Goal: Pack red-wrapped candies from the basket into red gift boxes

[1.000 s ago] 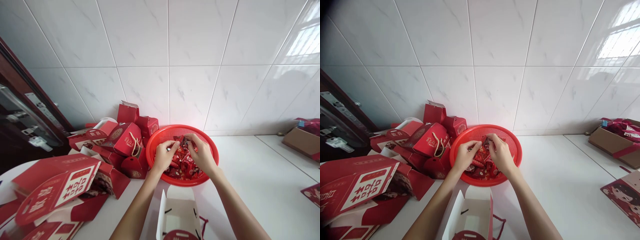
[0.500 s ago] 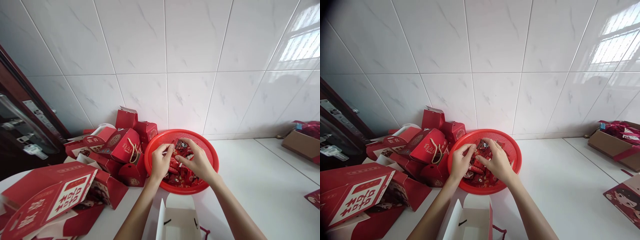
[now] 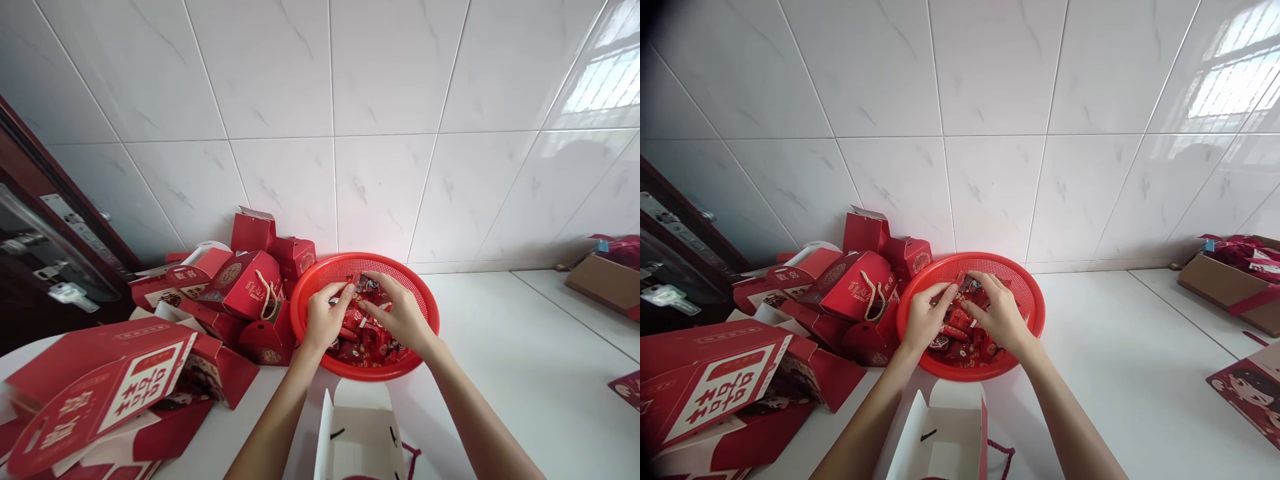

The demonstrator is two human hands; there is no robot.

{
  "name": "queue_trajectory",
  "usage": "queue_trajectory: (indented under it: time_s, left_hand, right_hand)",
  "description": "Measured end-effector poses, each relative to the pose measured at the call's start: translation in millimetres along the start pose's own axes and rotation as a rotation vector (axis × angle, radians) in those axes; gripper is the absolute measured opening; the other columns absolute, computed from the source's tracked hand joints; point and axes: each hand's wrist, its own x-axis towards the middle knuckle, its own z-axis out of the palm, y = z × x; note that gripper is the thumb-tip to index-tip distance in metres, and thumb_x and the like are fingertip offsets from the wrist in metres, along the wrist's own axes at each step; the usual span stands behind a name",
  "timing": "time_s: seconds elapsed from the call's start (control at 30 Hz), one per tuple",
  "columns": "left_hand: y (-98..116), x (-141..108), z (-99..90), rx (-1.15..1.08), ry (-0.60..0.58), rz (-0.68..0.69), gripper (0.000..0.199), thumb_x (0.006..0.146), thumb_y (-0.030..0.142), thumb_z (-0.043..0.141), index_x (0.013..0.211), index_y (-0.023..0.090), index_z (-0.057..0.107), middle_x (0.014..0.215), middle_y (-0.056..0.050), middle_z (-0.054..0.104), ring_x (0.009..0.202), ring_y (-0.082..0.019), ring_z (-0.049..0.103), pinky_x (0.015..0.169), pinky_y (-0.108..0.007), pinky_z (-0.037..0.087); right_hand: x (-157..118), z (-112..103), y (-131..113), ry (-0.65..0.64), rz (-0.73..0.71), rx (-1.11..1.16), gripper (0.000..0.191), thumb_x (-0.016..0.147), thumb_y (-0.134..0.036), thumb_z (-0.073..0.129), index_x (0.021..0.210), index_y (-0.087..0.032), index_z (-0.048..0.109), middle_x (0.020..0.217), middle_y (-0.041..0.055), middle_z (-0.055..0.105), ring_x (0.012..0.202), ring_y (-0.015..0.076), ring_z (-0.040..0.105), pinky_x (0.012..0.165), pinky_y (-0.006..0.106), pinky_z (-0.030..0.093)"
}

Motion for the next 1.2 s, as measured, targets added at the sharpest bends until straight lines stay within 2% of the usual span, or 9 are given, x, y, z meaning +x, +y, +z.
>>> queue_trajectory:
  time_s: [0.23,0.43,0.5,0.6,0.7,0.8,0.9,0.97,1.2]
  left_hand:
    - [1,0,0.8,0.001,0.027,0.030,0.033,0.091,0.048,0.068,0.093,0.017,0.081,0.091,-0.008,0.081,0.089,-0.026,0.076,0.081,-0.034,0.060]
    - [-6,4,-2.2,-0.092,0.198,-0.042,0.042,0.084,0.058,0.072,0.085,0.016,0.078,0.081,-0.006,0.077,0.078,-0.023,0.074,0.067,-0.031,0.064]
    - [-9,5,-3.2,-0.148,0.242,-0.068,0.043,0.081,0.059,0.074,0.084,0.016,0.077,0.078,-0.005,0.075,0.074,-0.022,0.073,0.062,-0.031,0.065]
    - [-11,8,-4.1,-0.186,0.272,-0.068,0.041,0.078,0.058,0.077,0.082,0.016,0.077,0.075,-0.003,0.072,0.071,-0.020,0.071,0.057,-0.029,0.064]
    - [-11,9,-4.4,-0.195,0.279,-0.074,0.039,0.077,0.055,0.079,0.080,0.017,0.078,0.072,-0.003,0.070,0.068,-0.018,0.070,0.055,-0.028,0.064]
    - [-9,8,-4.2,-0.203,0.278,-0.090,0.037,0.076,0.054,0.079,0.080,0.017,0.078,0.074,-0.003,0.071,0.067,-0.018,0.070,0.055,-0.028,0.064]
    - [-8,8,-3.7,-0.191,0.273,-0.095,0.037,0.077,0.054,0.079,0.079,0.017,0.077,0.073,-0.003,0.071,0.064,-0.017,0.068,0.054,-0.028,0.063]
    - [-6,8,-3.4,-0.178,0.271,-0.091,0.038,0.077,0.055,0.078,0.079,0.017,0.078,0.072,-0.003,0.071,0.065,-0.017,0.068,0.056,-0.029,0.063]
    - [-6,9,-2.4,-0.170,0.284,-0.098,0.038,0.076,0.056,0.078,0.078,0.018,0.078,0.076,-0.004,0.072,0.074,-0.020,0.070,0.065,-0.031,0.064]
  right_hand:
    - [3,-4,5,-0.004,0.026,0.077,0.045,0.085,-0.033,0.075,0.129,-0.027,0.065,0.121,0.0082,0.074,0.105,0.0292,0.073,0.088,0.047,0.063]
    - [7,-17,18,-0.055,0.117,0.185,0.053,0.080,-0.033,0.076,0.130,-0.025,0.059,0.121,0.0093,0.073,0.095,0.0244,0.074,0.084,0.043,0.064]
    - [8,-24,24,-0.143,0.136,0.108,0.035,0.081,-0.029,0.074,0.114,-0.023,0.064,0.112,0.0078,0.074,0.096,0.0233,0.073,0.086,0.041,0.061]
    - [7,-31,28,-0.423,0.222,-0.132,0.011,0.080,-0.021,0.071,0.088,-0.020,0.064,0.093,0.0042,0.073,0.088,0.0219,0.069,0.080,0.036,0.056]
    - [5,-29,27,-0.638,0.307,-0.381,0.022,0.071,-0.021,0.081,0.086,-0.021,0.064,0.088,0.0032,0.070,0.085,0.0230,0.065,0.068,0.031,0.047]
    - [5,-24,24,-0.684,0.326,-0.468,0.030,0.066,-0.017,0.086,0.089,-0.022,0.068,0.092,0.0035,0.070,0.089,0.0238,0.064,0.064,0.028,0.042]
    - [5,-20,20,-0.680,0.338,-0.455,0.017,0.072,-0.009,0.078,0.077,-0.021,0.068,0.085,0.0015,0.071,0.080,0.0197,0.064,0.061,0.026,0.040]
    - [7,-19,19,-0.628,0.334,-0.463,0.017,0.077,-0.008,0.071,0.069,-0.021,0.065,0.078,0.0005,0.069,0.076,0.0179,0.063,0.062,0.026,0.038]
    - [13,-23,22,-0.136,0.440,-0.563,0.015,0.093,-0.018,0.053,0.082,-0.021,0.063,0.087,0.0061,0.072,0.078,0.0212,0.063,0.063,0.029,0.034]
